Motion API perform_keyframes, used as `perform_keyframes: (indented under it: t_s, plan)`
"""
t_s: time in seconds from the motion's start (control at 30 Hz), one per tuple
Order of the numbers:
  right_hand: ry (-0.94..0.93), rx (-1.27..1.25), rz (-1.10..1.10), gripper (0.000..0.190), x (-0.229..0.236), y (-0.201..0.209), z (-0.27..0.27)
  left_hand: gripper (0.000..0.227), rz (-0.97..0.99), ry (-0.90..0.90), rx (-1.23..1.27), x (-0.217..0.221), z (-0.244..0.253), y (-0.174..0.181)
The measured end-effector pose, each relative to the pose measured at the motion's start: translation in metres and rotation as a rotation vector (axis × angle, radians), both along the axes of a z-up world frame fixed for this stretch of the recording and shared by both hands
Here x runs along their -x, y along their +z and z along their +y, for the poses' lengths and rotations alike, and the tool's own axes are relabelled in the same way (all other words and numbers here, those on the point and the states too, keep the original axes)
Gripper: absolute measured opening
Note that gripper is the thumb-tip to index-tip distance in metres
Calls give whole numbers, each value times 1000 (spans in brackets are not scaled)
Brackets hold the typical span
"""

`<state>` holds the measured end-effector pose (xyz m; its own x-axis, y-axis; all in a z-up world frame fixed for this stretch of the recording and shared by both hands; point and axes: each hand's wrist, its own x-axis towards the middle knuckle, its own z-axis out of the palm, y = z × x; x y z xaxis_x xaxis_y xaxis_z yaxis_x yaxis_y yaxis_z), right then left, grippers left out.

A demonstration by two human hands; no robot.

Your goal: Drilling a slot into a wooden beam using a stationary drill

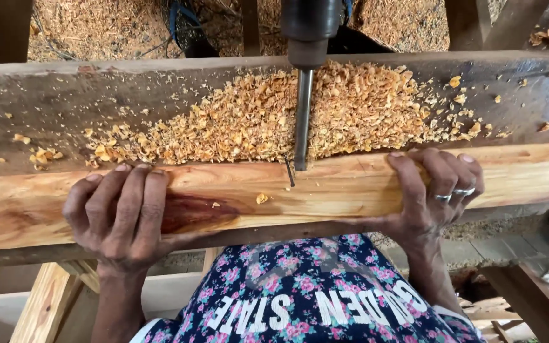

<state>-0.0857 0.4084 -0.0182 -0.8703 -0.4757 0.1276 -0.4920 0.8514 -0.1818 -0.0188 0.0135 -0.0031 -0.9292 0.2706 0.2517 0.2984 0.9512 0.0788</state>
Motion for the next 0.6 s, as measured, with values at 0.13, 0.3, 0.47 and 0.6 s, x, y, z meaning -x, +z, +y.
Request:
perform_keyframes:
  t_s: [0.13,0.3,0.47,0.6]
  plan:
    - [39,35,-39,97,16,8,-9,42,-23,35,-13,6,2,1]
    - [44,11,-32,109,16,7,-6,19,-53,37,-7,12,3,9]
    - [8,21,0,115,-3,-16,10,12,-28,17,-13,1,0,0]
    - [-26,-20,-26,113,-18,-5,6,22,-52,5,-8,-4,-2,3]
